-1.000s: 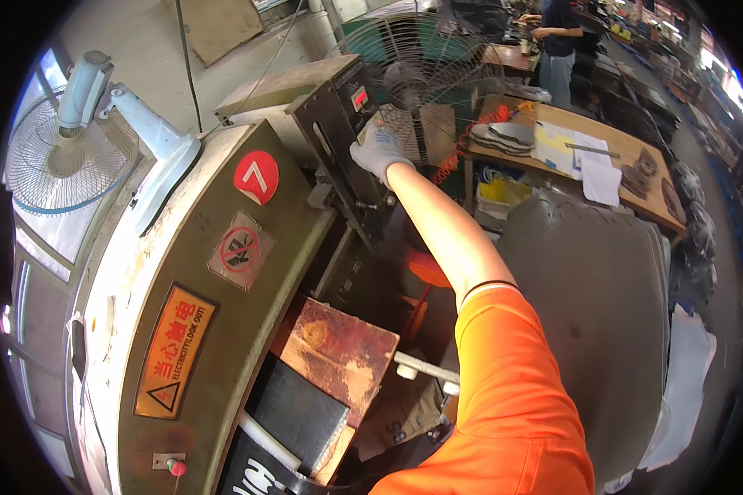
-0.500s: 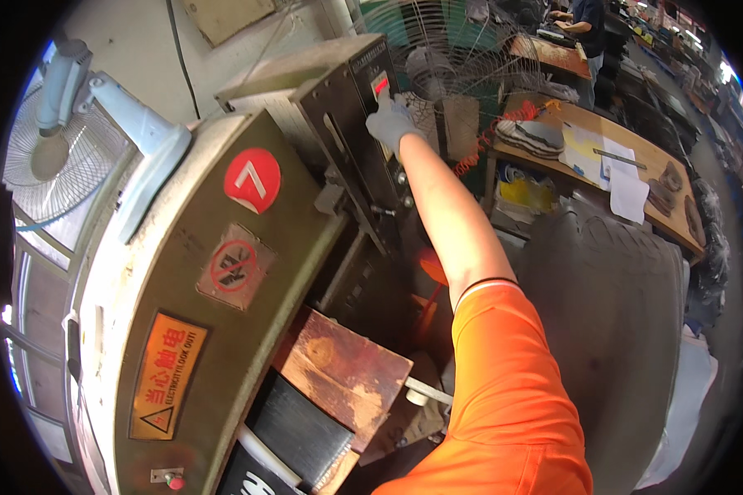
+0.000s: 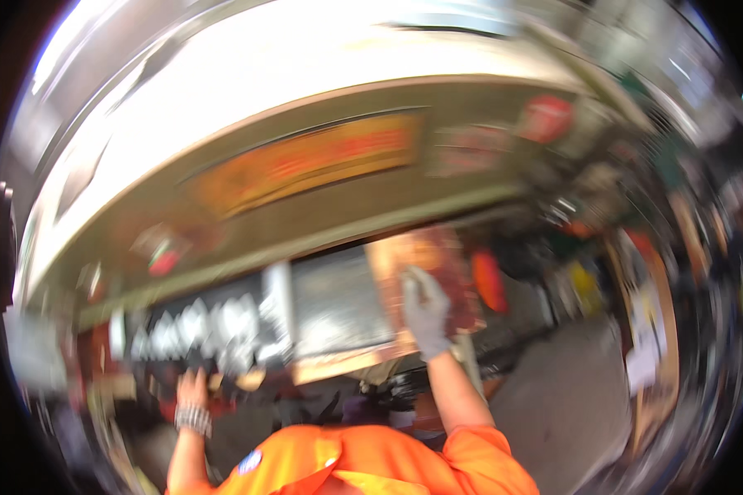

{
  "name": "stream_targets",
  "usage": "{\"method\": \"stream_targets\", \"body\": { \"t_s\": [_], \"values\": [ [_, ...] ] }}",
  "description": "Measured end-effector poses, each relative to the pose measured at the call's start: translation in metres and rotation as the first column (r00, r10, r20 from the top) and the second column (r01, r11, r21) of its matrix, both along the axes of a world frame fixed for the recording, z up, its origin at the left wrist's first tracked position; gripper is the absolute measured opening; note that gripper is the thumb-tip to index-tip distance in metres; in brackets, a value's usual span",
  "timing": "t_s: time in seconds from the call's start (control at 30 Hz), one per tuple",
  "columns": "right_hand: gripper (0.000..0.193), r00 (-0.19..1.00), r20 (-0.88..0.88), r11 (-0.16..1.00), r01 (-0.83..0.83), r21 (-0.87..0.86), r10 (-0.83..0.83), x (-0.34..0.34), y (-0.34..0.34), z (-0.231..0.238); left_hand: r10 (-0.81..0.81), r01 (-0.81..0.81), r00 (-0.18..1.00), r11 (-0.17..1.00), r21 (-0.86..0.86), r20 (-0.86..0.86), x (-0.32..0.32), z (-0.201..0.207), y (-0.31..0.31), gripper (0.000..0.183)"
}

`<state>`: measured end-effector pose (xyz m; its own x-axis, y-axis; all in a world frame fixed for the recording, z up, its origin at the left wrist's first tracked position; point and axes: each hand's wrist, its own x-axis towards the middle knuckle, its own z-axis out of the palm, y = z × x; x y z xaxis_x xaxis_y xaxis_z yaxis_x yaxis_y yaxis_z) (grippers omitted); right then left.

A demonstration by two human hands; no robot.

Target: The person ties a plastic bag and sets it aside, then repeatedly places black rubber shoe insoles onto a machine's conveyor belt. They press the insoles into place and remove them after processing, stacking the finished pieces on the side.

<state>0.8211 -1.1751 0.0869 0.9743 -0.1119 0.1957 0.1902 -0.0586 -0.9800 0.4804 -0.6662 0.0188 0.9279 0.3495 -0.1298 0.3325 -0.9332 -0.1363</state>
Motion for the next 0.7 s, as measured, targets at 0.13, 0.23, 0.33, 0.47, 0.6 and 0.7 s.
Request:
{"method": "stream_targets", "body": {
  "t_s": [0.13, 0.23, 0.33, 0.47, 0.6, 0.7],
  "values": [
    [0.023, 0.956, -0.044, 0.949, -0.294, -0.110, 0.291, -0.025, 0.093, 0.024, -0.002, -0.008, 0.985, 0.998, 0.056, 0.172, 0.036, 0.025, -0.040, 0.026],
    [0.021, 0.851, 0.006, 0.820, -0.504, -0.270, 0.525, -0.043, 0.163, 0.048, -0.044, -0.015, 0.961, 0.978, 0.209, 0.274, 0.054, 0.045, -0.059, 0.023],
    [0.025, 0.702, 0.024, 0.647, -0.642, -0.411, 0.711, -0.057, 0.222, 0.074, -0.079, 0.017, 0.929, 0.985, 0.172, 0.361, 0.058, 0.055, -0.060, 0.024],
    [0.034, 0.586, 0.277, 0.594, -0.460, -0.660, 0.762, -0.081, 0.308, 0.100, -0.058, 0.113, 0.907, 0.988, -0.107, 0.417, 0.049, 0.071, -0.046, 0.056],
    [0.026, 0.650, 0.345, 0.626, -0.262, -0.735, 0.677, -0.079, 0.376, 0.119, -0.133, 0.512, 0.769, 0.713, -0.479, 0.625, 0.021, 0.092, 0.014, 0.056],
    [0.022, 0.789, 0.339, 0.701, -0.157, -0.695, 0.513, -0.072, 0.390, 0.120, -0.089, 0.427, 0.578, 0.880, -0.207, 0.811, -0.019, 0.094, 0.107, 0.049]
  ]
}}
